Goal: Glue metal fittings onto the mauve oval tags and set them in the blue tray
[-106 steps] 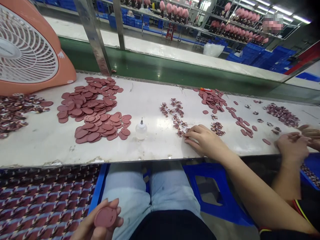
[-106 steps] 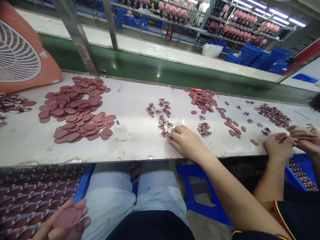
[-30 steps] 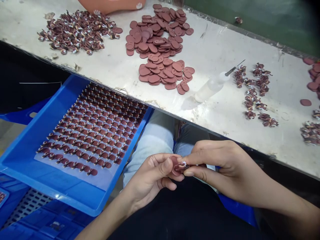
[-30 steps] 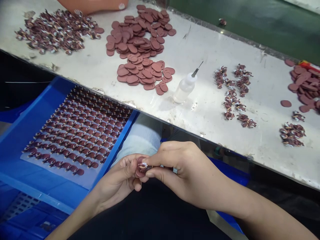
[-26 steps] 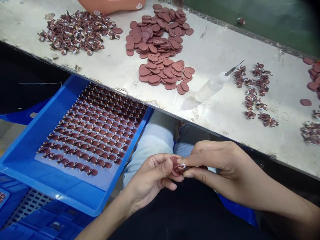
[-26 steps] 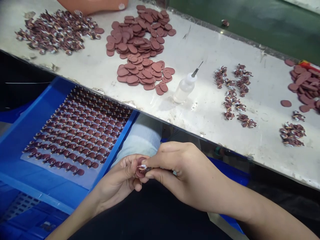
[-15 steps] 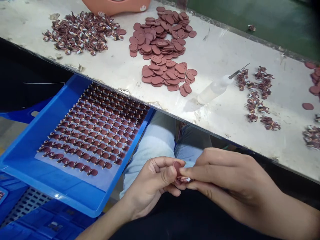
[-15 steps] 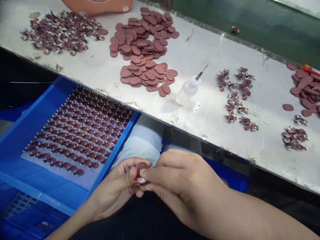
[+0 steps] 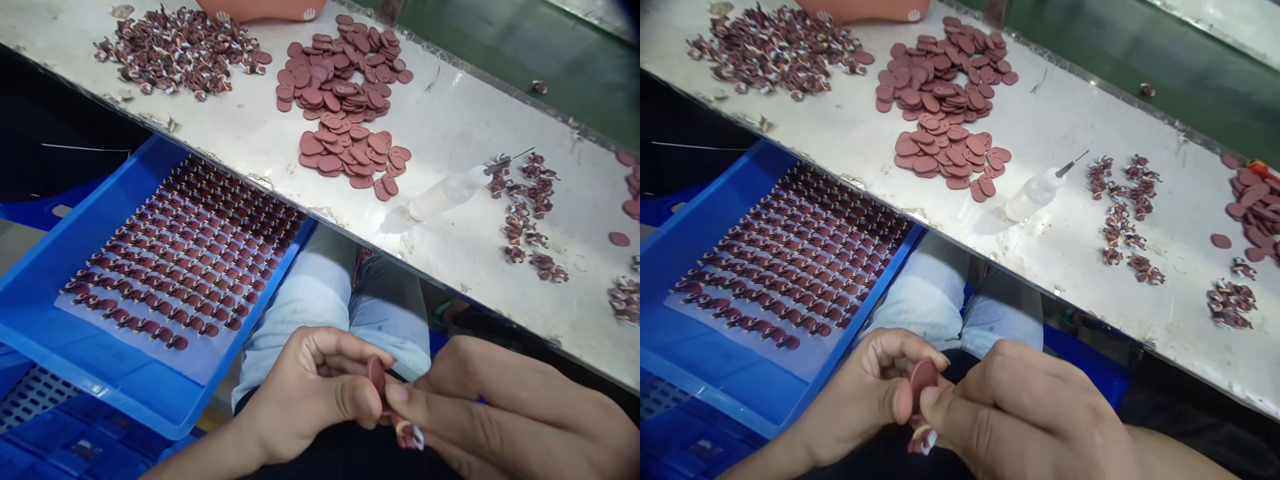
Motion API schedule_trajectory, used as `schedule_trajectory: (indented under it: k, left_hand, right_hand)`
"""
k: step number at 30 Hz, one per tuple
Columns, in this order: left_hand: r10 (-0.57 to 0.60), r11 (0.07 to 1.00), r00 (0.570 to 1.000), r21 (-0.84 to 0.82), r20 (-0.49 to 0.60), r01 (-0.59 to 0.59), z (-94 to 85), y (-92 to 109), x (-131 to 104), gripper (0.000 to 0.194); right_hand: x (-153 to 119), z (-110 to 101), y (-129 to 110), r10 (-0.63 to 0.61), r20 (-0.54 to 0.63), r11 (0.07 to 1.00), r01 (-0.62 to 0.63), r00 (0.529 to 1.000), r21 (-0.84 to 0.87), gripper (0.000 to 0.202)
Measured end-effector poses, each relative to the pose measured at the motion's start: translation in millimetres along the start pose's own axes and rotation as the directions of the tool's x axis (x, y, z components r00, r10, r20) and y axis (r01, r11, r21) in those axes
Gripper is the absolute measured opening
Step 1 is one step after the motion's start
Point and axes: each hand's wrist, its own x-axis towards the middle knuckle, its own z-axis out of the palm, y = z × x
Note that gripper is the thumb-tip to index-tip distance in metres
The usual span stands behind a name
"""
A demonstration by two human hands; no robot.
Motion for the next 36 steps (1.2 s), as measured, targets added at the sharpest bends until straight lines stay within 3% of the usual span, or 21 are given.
schedule_trajectory:
  k: [6, 10, 26, 36]
  left_hand:
    - [0.037, 0.998, 0.997, -0.052, -0.068, -0.041, -4.8, -3, 6, 0.026]
    - [0.025, 0.998, 0.991, -0.062, -0.131, -0.033, -5.4, -4, 8, 0.026]
    - [0.030, 0.996, 0.985, -0.077, -0.167, -0.043, -6.6, -5, 8, 0.028]
    - [0.056, 0.985, 0.997, -0.159, -0.048, -0.063, -16.5, -4, 9, 0.027]
  right_hand:
    - [21, -11, 11, -0.035, 0.182, 0.999, 0.033, 0.983, 0.018, 0.030]
    - [25, -9, 15, -0.036, 0.142, 0.997, 0.026, 0.989, 0.069, 0.019]
    - [38, -10, 19, -0.037, 0.160, 0.993, 0.019, 0.986, 0.113, 0.013]
    - [45, -15, 14, -0.017, 0.209, 1.000, 0.013, 0.978, 0.021, 0.030]
